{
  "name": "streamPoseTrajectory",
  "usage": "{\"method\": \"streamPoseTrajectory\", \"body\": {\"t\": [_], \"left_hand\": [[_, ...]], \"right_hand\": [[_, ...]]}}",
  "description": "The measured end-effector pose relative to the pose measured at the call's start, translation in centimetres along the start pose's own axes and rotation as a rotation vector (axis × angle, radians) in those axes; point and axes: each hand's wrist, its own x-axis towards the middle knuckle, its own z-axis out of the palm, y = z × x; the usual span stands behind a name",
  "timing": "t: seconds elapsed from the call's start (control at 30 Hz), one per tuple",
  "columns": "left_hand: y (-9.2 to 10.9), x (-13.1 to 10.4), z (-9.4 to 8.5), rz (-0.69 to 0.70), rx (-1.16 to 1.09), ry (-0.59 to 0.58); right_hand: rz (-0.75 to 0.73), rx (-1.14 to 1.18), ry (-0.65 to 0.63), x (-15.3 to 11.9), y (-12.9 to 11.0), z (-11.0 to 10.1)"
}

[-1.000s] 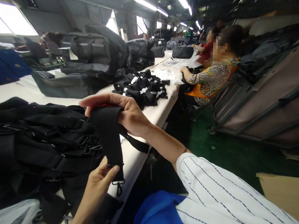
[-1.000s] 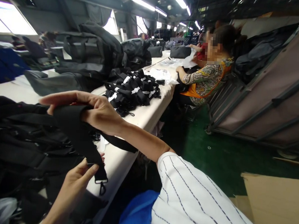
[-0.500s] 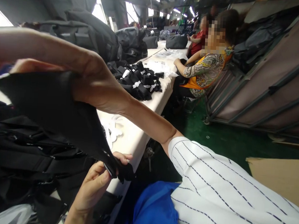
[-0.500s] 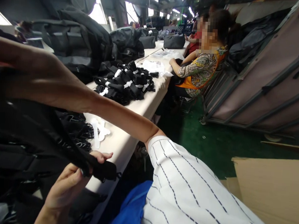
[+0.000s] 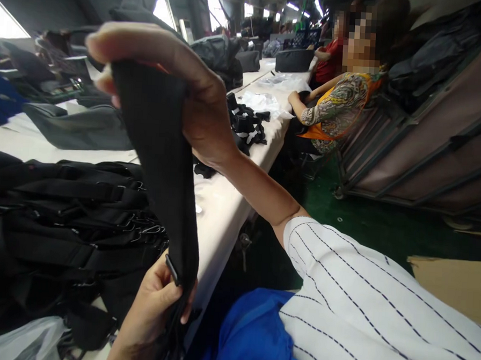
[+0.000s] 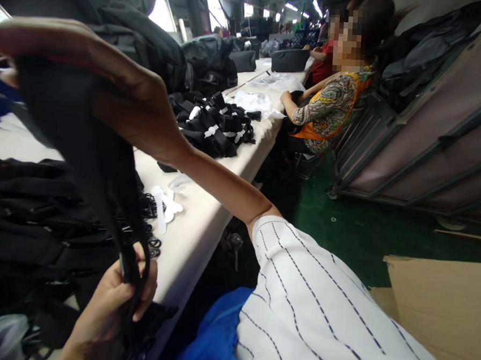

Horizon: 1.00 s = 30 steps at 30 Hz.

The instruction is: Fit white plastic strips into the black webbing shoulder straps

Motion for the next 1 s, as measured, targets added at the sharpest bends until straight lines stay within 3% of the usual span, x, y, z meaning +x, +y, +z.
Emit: {"method": "streamPoseTrajectory", "body": {"t": [0.07, 0.13, 0.27, 0.37, 0.5, 0.6, 0.7, 0.8, 0.9, 1.0], "left_hand": [[0.2, -0.3, 0.1, -0.07, 0.032, -0.035], [0.5, -0.7, 0.0, -0.113, 0.075, -0.054], [1.2, -1.3, -0.2, -0.053, 0.155, -0.005], [1.6, -1.2, 0.0, -0.09, 0.327, 0.026], [1.3, -0.8, 0.4, -0.166, 0.399, 0.108], [1.6, -1.3, 0.3, -0.056, 0.278, 0.235], [3.1, -2.2, 0.5, 0.157, 0.153, 0.425], [5.2, -2.0, 1.1, 0.297, 0.078, 0.548], [6.7, -0.5, 2.0, 0.36, 0.059, 0.571], [7.0, 1.2, 2.7, 0.354, 0.072, 0.519]], "right_hand": [[-0.244, 0.043, -0.058, -0.4, 1.3, -1.6], [-0.369, -0.008, -0.051, -0.8, 3.0, -3.4], [-0.296, -0.144, -0.037, -0.8, 5.8, -7.3], [-0.24, -0.254, 0.04, -0.6, 6.5, -9.3], [-0.413, -0.589, 0.033, -0.9, 6.2, -11.1], [-0.483, -0.723, -0.013, -1.7, 6.5, -12.8], [-0.374, -0.737, 0.009, -3.8, 8.4, -14.2], [-0.197, -0.675, -0.075, -7.4, 11.5, -14.0], [0.061, -0.405, -0.228, -11.6, 14.3, -12.0], [0.282, -0.047, -0.328, -14.4, 15.6, -9.2]]}}
